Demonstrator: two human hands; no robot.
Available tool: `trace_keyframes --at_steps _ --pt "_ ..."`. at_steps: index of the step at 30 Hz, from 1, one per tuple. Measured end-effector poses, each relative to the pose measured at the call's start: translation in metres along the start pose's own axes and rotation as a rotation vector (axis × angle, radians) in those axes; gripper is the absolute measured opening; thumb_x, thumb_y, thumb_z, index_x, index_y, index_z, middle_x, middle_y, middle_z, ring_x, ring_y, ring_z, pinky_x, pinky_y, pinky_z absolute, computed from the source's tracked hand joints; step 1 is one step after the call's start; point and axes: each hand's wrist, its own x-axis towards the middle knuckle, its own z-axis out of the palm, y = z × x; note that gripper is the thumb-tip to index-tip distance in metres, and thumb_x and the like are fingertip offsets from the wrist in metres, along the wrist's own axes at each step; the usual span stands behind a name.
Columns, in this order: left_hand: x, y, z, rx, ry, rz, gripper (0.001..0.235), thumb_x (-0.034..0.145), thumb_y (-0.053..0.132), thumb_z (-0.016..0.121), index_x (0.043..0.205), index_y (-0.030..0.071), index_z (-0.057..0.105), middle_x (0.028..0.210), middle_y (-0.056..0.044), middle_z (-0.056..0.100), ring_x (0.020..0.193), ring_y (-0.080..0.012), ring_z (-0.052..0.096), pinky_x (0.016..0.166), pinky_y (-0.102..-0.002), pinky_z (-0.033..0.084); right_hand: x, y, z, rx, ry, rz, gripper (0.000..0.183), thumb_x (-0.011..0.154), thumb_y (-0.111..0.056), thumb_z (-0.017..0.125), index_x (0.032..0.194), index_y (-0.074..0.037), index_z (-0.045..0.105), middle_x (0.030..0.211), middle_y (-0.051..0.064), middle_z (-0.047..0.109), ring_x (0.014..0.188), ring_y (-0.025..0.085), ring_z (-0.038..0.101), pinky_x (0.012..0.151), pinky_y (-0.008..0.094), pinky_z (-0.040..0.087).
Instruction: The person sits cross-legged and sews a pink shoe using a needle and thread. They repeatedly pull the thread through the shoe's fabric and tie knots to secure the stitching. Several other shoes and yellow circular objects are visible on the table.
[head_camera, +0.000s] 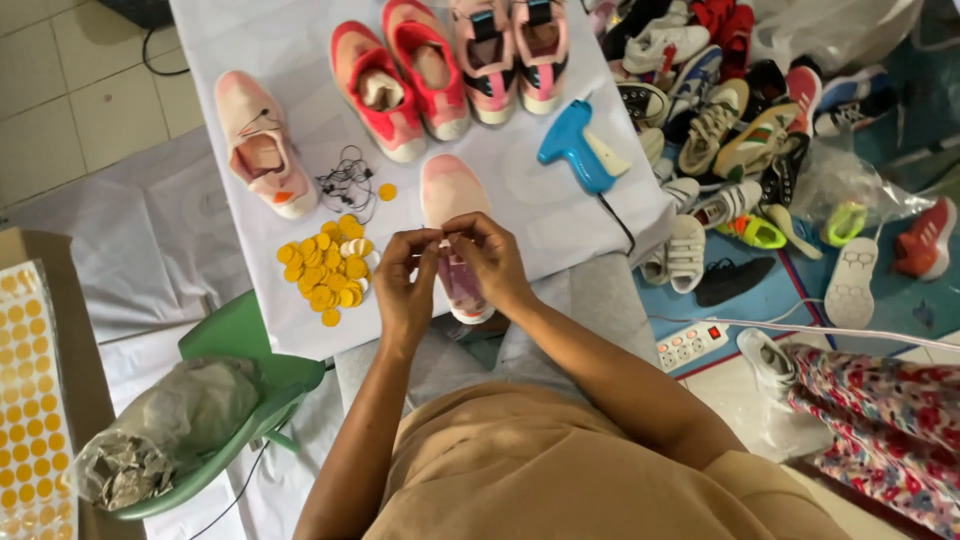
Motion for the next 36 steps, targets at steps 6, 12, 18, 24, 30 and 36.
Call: trace_keyframes --at_steps 6,12,18,24,30,36 --pt "-0.003 0.0 0.015 0.068 -0.042 -0.013 0.015 0.096 -0.006 0.063 0.107 0.0 0.071 0.094 -0.013 0.069 0.083 -0.0192 0.067 0.074 -0.034 0.058 -0.003 -0.005 -0.005 0.058 0.007 -0.01 0.019 0.094 -0.001 0.059 0.109 -0.003 0.072 0.091 0.011 0.072 0.077 0.015 0.07 0.069 0.029 0.061" --pt "-0.003 0.007 0.02 0.123 -0.056 -0.023 0.016 0.099 -0.006 0.062 0.11 0.0 0.072 0.092 -0.011 0.067 0.079 -0.0155 0.065 0.07 -0.029 0.056 -0.007 -0.005 -0.016 0.049 0.041 -0.043 0.018 0.094 -0.004 0.062 0.109 -0.004 0.072 0.094 0.013 0.071 0.085 0.015 0.067 0.073 0.03 0.058" --pt "-0.004 0.0 0.023 0.118 -0.068 -0.104 0.014 0.101 -0.004 0.062 0.112 -0.001 0.07 0.094 -0.013 0.069 0.063 -0.0136 0.061 0.059 -0.026 0.054 -0.006 0.008 -0.026 0.096 0.044 -0.072 0.02 0.095 -0.003 0.062 0.112 -0.006 0.072 0.097 0.01 0.072 0.085 0.014 0.068 0.069 0.024 0.057" --pt "-0.006 -0.008 0.026 0.168 -0.096 -0.069 0.014 0.101 -0.009 0.063 0.112 -0.004 0.07 0.101 -0.02 0.069 0.065 -0.0182 0.062 0.06 -0.031 0.053 -0.006 0.01 -0.028 0.085 0.05 -0.093 0.02 0.095 0.0 0.063 0.112 -0.004 0.072 0.1 0.012 0.072 0.085 0.014 0.068 0.067 0.025 0.057" --pt "-0.006 -0.008 0.026 0.209 -0.109 -0.023 0.015 0.1 -0.012 0.063 0.112 -0.008 0.069 0.1 -0.023 0.068 0.065 -0.0219 0.062 0.061 -0.034 0.051 -0.006 0.013 -0.028 0.08 0.059 -0.087 0.02 0.095 0.001 0.064 0.111 -0.007 0.073 0.099 0.01 0.073 0.081 0.014 0.068 0.065 0.023 0.056" --pt "-0.006 -0.005 0.028 0.204 -0.099 -0.017 0.014 0.1 -0.01 0.061 0.112 -0.007 0.069 0.098 -0.02 0.068 0.065 -0.0194 0.061 0.06 -0.032 0.05 -0.007 0.018 -0.028 0.083 0.057 -0.076 0.021 0.094 0.0 0.065 0.113 -0.007 0.072 0.099 0.01 0.073 0.081 0.012 0.068 0.064 0.022 0.056"
